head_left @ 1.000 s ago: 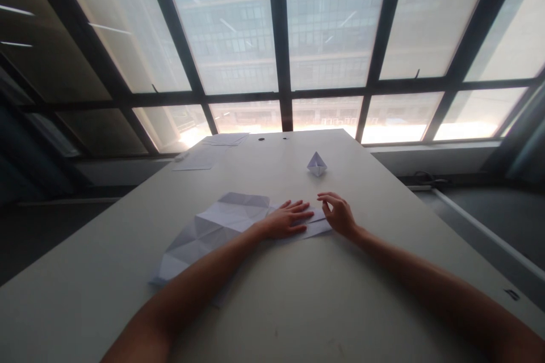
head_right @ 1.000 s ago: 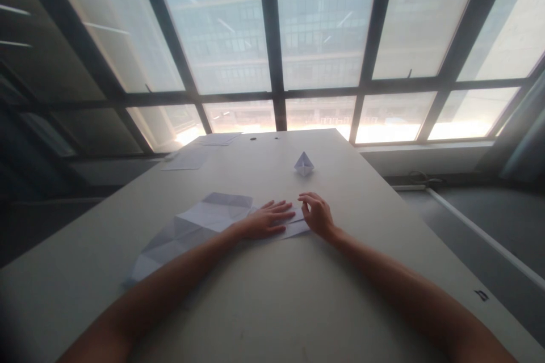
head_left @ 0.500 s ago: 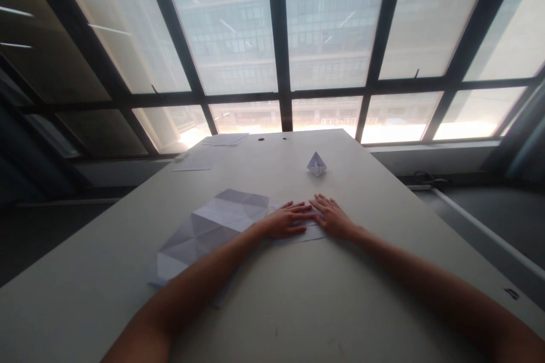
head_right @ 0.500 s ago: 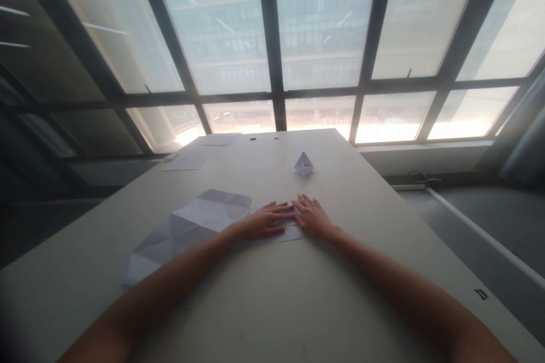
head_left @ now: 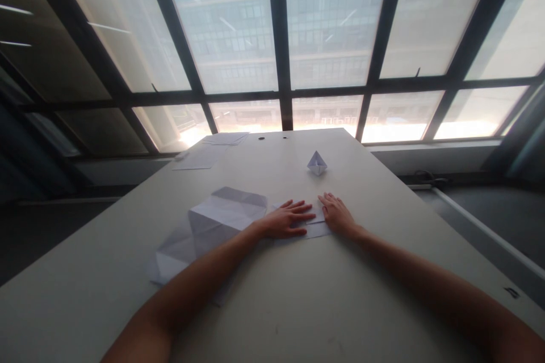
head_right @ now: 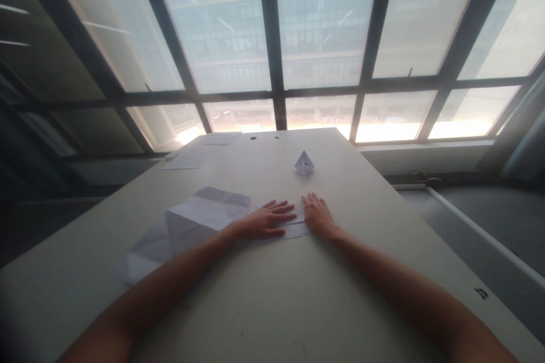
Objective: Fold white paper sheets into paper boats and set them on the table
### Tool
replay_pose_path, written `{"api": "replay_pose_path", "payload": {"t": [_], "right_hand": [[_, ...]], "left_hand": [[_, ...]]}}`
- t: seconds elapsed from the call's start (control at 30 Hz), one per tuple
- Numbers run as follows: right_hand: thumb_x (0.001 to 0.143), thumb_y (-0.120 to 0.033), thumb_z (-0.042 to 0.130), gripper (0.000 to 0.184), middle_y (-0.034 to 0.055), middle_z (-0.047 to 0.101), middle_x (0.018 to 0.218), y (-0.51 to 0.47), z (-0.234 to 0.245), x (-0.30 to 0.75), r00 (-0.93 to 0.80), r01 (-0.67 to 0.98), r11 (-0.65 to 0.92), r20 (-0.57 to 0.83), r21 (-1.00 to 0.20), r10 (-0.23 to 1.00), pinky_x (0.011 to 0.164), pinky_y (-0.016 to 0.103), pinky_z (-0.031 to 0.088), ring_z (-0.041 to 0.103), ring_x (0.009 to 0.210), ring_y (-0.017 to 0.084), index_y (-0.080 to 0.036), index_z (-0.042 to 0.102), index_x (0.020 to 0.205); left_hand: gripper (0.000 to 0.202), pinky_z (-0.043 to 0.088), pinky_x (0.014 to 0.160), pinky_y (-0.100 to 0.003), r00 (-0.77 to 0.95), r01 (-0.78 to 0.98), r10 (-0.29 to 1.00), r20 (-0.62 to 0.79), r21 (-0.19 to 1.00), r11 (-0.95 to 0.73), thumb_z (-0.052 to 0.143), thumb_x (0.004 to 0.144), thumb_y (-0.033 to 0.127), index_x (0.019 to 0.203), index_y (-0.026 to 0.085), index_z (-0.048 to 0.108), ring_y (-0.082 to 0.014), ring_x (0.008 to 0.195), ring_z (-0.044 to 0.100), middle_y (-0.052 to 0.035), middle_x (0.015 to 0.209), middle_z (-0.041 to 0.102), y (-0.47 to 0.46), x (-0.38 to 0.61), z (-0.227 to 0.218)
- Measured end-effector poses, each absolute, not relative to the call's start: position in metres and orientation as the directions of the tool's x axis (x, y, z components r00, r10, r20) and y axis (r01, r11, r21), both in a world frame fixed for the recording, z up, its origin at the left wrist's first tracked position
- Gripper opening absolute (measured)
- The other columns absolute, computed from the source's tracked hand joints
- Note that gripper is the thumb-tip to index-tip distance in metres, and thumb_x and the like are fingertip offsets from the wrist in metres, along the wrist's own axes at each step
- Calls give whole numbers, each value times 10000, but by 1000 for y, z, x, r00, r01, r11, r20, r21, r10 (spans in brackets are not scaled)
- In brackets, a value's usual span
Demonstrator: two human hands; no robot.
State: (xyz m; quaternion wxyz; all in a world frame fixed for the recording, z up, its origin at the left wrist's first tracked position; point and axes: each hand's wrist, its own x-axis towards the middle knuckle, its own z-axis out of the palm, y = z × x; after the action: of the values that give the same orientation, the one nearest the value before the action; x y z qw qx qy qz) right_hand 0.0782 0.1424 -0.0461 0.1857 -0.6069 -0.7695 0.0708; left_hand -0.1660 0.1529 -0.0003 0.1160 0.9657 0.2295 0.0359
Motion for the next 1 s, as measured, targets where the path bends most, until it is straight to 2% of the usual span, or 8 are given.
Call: {"api": "replay_pose_path", "payload": {"t": [0.13,0.33,0.5,0.7,0.87,1.0], "right_hand": [[988,-241,333,498,156,406,1540,142,-43,78,-206,897,268,203,-353,957,1184,447,216,305,1459,258,-135,480,1452],[983,-367,429,504,137,314,1591,137,-38,78,-390,840,431,185,-331,902,1180,516,184,211,1492,264,-209,468,1460],[978,-299,419,525,97,325,1590,138,-38,80,-477,785,512,187,-348,859,1190,515,163,213,1492,236,-218,410,1496],[966,-249,435,484,102,404,1545,136,-33,78,-499,770,537,197,-345,844,1191,485,201,273,1473,239,-223,495,1446],[957,-243,463,460,130,420,1529,136,-33,78,-487,773,533,218,-343,846,1181,491,236,305,1459,262,-204,540,1410],[951,-232,480,430,148,448,1507,139,-37,78,-485,764,543,244,-348,840,1173,502,255,341,1441,277,-196,583,1367]], "left_hand": [[573,88,1223,-471,883,451,468,16,241,-859,421,980,574,1519,407,319,-254,1505,170,28,1615,245,154,-165,-3],[676,81,1231,-428,877,459,480,33,236,-856,383,985,590,1573,316,192,-233,1506,174,-17,1619,237,155,-164,-6],[759,59,1229,-424,852,506,523,21,223,-833,335,971,649,1587,259,125,-230,1509,161,-61,1631,186,156,-163,-10],[735,73,1215,-466,798,587,603,27,197,-785,308,968,670,1579,288,164,-253,1505,176,-62,1633,182,158,-162,-16],[745,78,1209,-478,754,643,656,39,166,-748,280,973,667,1580,248,167,-265,1507,165,-74,1630,195,158,-162,-20],[651,99,1207,-488,683,718,729,36,149,-680,213,1013,590,1563,243,236,-252,1509,157,-56,1624,227,160,-161,-22]]}}
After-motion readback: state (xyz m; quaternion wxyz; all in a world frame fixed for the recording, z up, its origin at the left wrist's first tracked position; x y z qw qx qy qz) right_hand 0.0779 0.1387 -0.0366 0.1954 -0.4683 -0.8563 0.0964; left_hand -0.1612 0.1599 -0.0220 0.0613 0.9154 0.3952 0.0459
